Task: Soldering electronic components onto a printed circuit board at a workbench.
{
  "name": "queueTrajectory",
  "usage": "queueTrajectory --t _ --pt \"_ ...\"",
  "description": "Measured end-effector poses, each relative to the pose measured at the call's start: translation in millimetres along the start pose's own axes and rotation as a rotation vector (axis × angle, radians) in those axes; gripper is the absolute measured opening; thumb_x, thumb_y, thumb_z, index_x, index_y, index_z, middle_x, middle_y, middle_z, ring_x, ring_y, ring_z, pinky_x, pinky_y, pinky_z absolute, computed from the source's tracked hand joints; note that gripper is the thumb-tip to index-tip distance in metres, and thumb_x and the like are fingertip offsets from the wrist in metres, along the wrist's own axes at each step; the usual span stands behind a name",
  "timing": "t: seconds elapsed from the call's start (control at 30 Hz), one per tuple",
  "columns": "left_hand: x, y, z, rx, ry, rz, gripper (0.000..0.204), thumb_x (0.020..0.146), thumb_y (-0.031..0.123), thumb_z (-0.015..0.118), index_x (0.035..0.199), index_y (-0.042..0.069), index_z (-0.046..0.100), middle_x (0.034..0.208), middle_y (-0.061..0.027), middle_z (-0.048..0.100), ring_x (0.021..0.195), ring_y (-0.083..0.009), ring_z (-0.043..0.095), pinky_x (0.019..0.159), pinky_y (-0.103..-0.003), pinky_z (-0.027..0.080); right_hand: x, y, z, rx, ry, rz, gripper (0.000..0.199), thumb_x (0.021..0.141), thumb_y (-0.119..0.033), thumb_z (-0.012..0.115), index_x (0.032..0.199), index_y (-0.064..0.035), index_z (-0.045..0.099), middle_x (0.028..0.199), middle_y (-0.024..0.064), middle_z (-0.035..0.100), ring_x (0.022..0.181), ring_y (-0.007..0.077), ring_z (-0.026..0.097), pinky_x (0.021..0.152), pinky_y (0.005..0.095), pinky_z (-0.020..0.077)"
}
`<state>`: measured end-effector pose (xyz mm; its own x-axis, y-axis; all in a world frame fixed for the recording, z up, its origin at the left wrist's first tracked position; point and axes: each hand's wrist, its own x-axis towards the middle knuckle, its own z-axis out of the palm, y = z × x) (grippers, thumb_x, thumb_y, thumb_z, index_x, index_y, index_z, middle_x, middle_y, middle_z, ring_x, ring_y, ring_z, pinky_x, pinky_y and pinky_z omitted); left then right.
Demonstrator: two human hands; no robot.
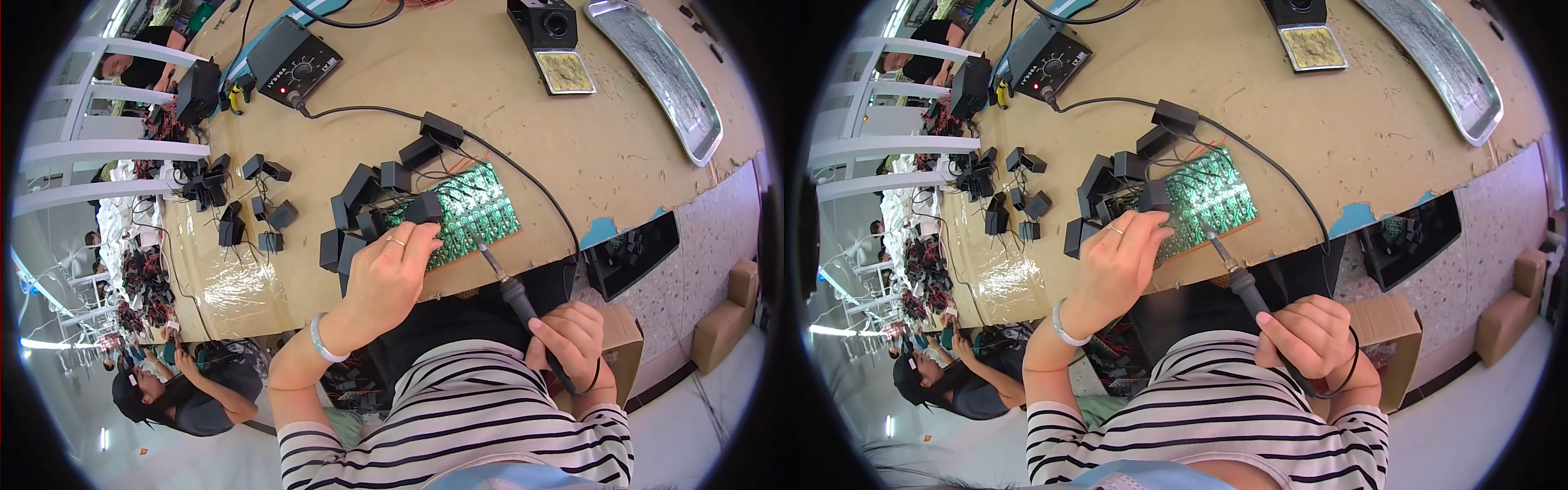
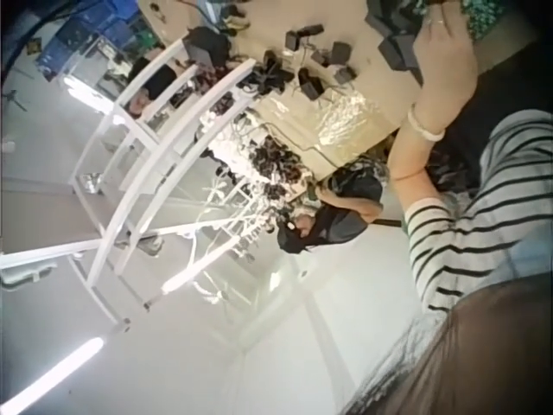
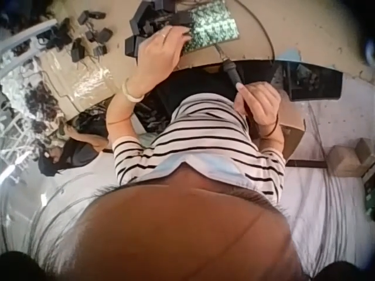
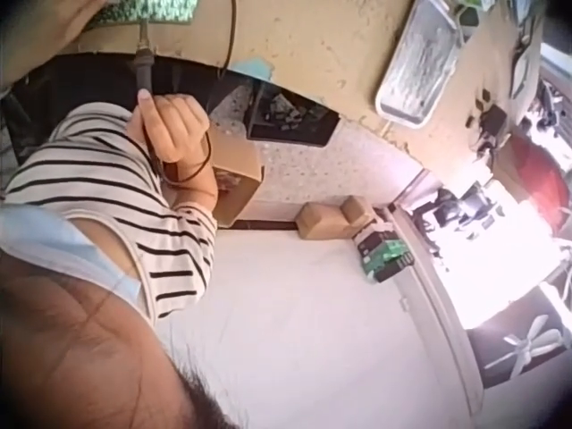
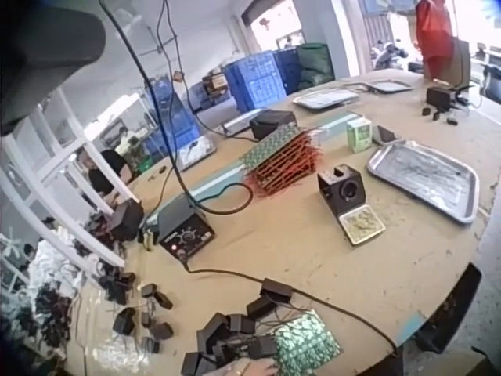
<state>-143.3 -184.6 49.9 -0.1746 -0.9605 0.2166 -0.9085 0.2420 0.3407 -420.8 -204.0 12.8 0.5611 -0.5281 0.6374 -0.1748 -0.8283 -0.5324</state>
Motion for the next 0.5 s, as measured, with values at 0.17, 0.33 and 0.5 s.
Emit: queueTrajectory --t 0.17,0.33,0.5 --pt "2.2 -3.7 -0.6 -0.021 -0.058 0.021 0.017 0.087 0.002 0.071 0.102 0.001 0.063 0.090 -0.0097 0.058 0.078 -0.0275 0.064 0.065 -0.036 0.054 3.1 9.1 11.5 0.050 0.025 -0.037 0.030 0.069 0.004 0.069 0.099 0.0027 0.069 0.074 0.0036 0.063 0.060 0.0172 0.062 0.056 0.0281 0.0526" --pt "2.2 -2.5 -5.9 -0.107 -0.106 -0.014 0.018 0.085 0.002 0.070 0.101 -0.001 0.061 0.093 -0.0105 0.054 0.086 -0.0295 0.063 0.073 -0.039 0.053 3.1 11.8 17.1 0.067 0.020 -0.026 0.029 0.068 0.006 0.070 0.097 0.0029 0.070 0.073 0.0039 0.063 0.059 0.0169 0.062 0.053 0.0282 0.0512" --pt "-0.3 -8.2 -12.9 -0.132 -0.098 0.037 0.023 0.083 -0.003 0.070 0.104 -0.001 0.063 0.092 -0.0118 0.060 0.086 -0.0308 0.060 0.077 -0.040 0.052 1.2 10.9 16.8 0.105 0.054 -0.008 0.029 0.067 0.006 0.070 0.096 0.0028 0.070 0.073 0.0044 0.062 0.058 0.0174 0.061 0.053 0.0281 0.0509"
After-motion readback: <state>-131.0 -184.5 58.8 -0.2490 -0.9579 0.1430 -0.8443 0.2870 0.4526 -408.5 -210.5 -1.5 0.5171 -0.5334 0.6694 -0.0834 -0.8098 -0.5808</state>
